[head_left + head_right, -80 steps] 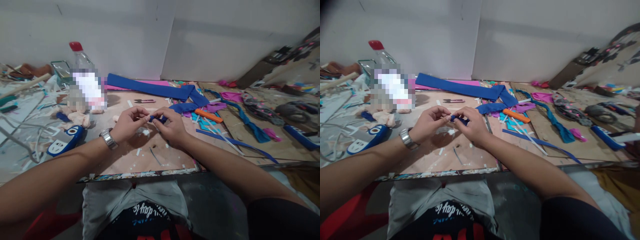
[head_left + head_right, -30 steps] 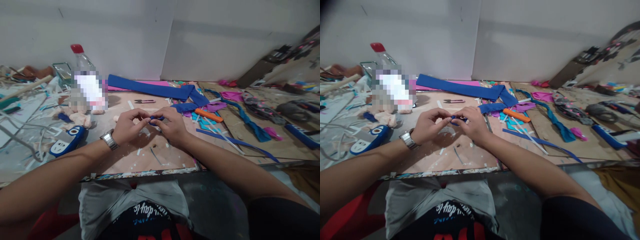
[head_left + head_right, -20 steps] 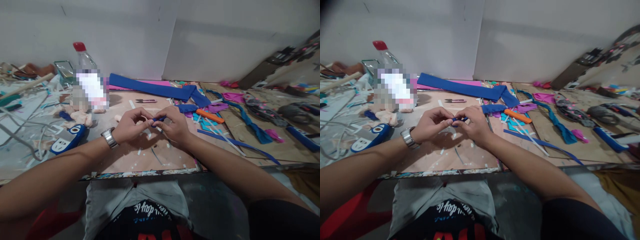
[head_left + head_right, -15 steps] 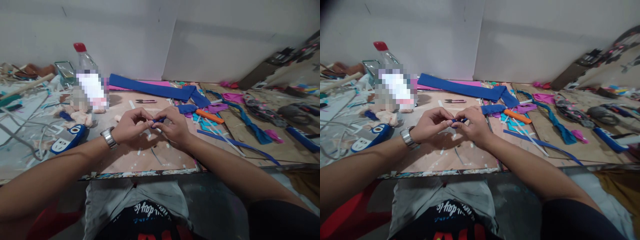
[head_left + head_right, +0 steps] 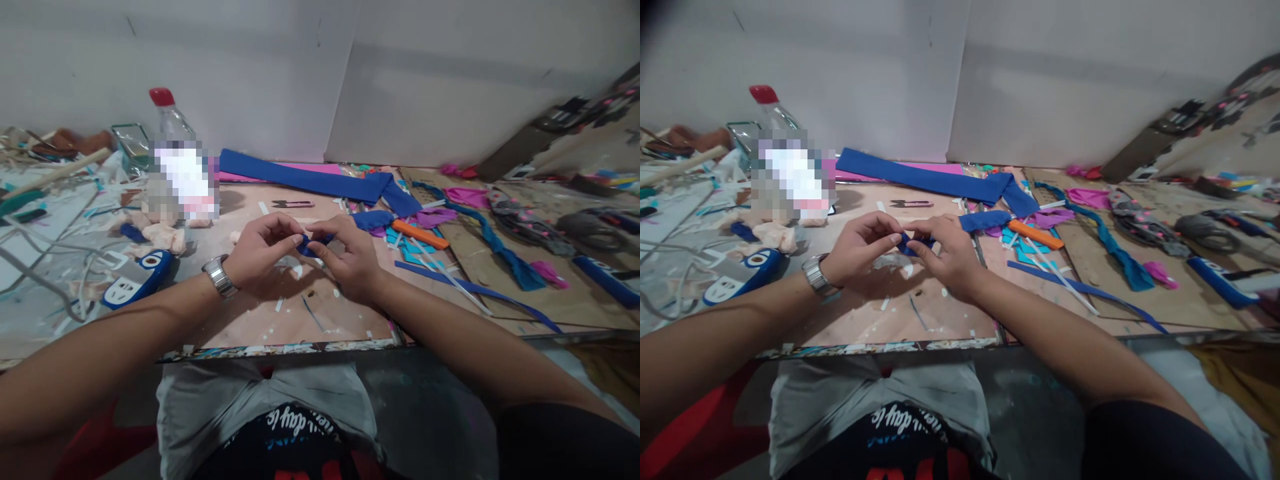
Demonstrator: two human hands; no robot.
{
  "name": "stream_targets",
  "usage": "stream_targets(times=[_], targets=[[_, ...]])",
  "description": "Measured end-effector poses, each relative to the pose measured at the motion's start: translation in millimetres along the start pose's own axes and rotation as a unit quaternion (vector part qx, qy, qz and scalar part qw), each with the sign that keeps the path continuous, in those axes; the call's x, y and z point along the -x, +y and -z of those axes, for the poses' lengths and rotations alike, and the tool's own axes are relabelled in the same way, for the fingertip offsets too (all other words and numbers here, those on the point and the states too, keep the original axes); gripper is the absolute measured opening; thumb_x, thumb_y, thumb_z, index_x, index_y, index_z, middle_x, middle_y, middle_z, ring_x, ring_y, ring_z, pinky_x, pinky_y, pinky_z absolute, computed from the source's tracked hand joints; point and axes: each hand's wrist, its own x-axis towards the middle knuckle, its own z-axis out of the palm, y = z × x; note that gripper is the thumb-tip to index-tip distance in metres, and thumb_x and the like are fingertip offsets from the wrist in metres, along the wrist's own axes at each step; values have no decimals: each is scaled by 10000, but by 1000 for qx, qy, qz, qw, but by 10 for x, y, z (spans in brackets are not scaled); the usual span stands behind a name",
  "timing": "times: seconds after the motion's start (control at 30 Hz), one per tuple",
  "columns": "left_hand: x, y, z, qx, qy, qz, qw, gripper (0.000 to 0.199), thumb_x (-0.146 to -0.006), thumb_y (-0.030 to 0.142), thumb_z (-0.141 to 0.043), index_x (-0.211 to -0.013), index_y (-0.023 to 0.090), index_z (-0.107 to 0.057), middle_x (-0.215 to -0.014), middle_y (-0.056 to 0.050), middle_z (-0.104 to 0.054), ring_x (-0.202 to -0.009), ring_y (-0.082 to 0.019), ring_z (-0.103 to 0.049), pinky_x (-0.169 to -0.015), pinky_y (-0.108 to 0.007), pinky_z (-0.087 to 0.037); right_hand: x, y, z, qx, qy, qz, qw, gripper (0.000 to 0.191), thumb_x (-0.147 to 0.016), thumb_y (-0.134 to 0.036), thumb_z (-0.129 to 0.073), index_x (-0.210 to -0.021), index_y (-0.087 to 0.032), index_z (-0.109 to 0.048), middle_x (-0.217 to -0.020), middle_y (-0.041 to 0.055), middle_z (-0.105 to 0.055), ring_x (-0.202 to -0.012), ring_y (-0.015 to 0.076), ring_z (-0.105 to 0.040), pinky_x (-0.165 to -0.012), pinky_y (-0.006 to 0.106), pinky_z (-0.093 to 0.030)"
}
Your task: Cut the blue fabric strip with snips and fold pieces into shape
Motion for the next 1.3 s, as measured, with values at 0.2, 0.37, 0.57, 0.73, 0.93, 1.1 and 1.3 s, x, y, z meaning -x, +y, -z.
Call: stream_targets(times=[0.2, 0.37, 0.57, 0.73, 0.93, 1.1, 1.3], targets=[[-10, -5, -2, -6, 1, -5, 1000, 195, -882, 348, -788, -925, 161, -749, -872, -60, -773, -811, -155, -723, -769, -274, -601, 19, -9, -15, 2, 15, -18, 1000, 221, -975, -332, -698, -1191, -282, -698, -935, 12, -751, -864, 197, -681, -879, 398, -513], [-4, -22, 1, -31, 2, -12, 999, 227, -889, 387, -784, -955, 170, -789, -955, -91, -811, -884, -187, -754, -834, -310, -611, 5, 10, -10, 12, 8, -7, 1000, 186, -977, -304, -696, -1160, -276, -707, -949, 11, -760, -875, 200, -685, -889, 403, -509], [2, -66, 14, -40, -9, -10, 999, 286, -844, 404, -828, -1004, 170, -788, -1007, -99, -811, -913, -198, -757, -841, -325, -609, -15, 16, 8, 5, 2, 2, 1000, 182, -980, -299, -688, -1156, -260, -709, -935, 19, -744, -869, 196, -669, -876, 393, -498], [12, -48, -2, -28, -16, 8, 999, 324, -866, 400, -812, -1064, 168, -702, -970, -82, -794, -893, -192, -759, -825, -323, -601, -6, 64, -11, -1, -27, 1, 1000, 259, -1015, -347, -627, -1256, -288, -702, -965, 37, -716, -899, 207, -665, -887, 411, -514], [19, 1, -46, 53, -24, 36, 998, 470, -846, 421, -832, -1101, 210, -499, -905, -38, -769, -809, -172, -756, -750, -291, -589, 20, 112, -48, -29, -38, 2, 999, 225, -1030, -310, -596, -1214, -287, -724, -1021, 56, -712, -973, 221, -663, -901, 422, -524], [-19, -54, -28, 22, -46, 44, 998, 395, -863, 464, -796, -1049, 182, -591, -965, -42, -686, -866, -148, -691, -778, -283, -565, 7, 88, -52, -33, -24, -3, 999, 181, -1024, -312, -605, -1171, -274, -705, -1016, 54, -711, -959, 222, -654, -895, 415, -517], [-28, -102, -16, 47, -63, 109, 991, 336, -878, 480, -756, -833, 167, -644, -760, -8, -631, -705, -120, -609, -725, -285, -512, 12, 74, -57, -29, -10, -21, 999, 158, -1019, -315, -605, -1151, -256, -668, -1034, 53, -704, -968, 224, -654, -905, 415, -515]])
